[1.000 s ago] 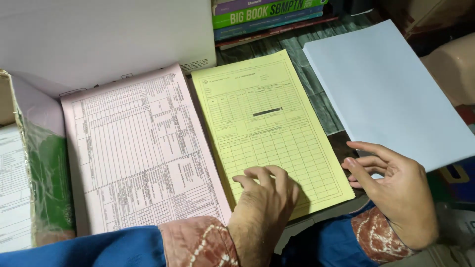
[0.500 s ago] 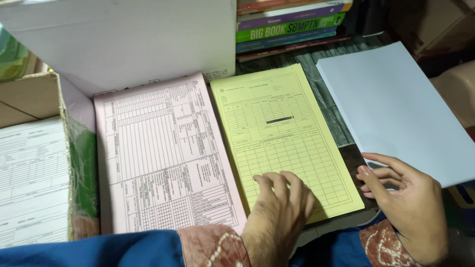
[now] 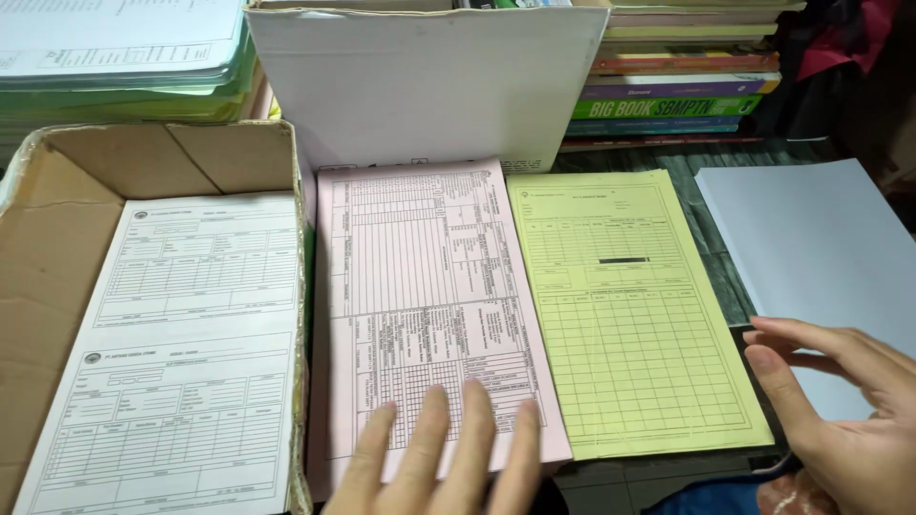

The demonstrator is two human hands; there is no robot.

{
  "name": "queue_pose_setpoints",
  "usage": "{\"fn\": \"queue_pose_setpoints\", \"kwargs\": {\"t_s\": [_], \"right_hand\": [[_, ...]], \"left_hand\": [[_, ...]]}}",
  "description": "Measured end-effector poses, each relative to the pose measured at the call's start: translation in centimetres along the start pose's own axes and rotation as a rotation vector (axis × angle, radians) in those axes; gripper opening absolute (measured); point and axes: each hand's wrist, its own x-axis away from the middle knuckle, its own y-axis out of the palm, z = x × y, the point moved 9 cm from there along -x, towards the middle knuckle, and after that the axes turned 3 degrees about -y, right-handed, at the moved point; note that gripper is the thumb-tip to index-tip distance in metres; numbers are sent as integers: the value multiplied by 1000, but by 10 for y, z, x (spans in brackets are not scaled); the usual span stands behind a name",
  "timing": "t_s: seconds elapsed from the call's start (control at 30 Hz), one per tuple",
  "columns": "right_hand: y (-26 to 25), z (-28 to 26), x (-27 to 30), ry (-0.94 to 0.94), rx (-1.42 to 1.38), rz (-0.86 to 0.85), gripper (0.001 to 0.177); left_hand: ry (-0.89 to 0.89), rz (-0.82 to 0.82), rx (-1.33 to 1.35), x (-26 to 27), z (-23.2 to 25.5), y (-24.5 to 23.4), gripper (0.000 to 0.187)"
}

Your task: Sort and organize various printed forms into different boxes and stacks.

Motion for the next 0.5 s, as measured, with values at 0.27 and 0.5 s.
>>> {"fn": "queue_pose_setpoints", "kwargs": {"t_s": [0.27, 0.5], "right_hand": [[6, -82, 18, -454, 13, -87, 26], [65, -224, 57, -1164, -5, -257, 34]], "left_hand": [[-104, -210, 105, 43, -84, -35, 37], [-429, -560, 153, 176, -194, -4, 109]]}}
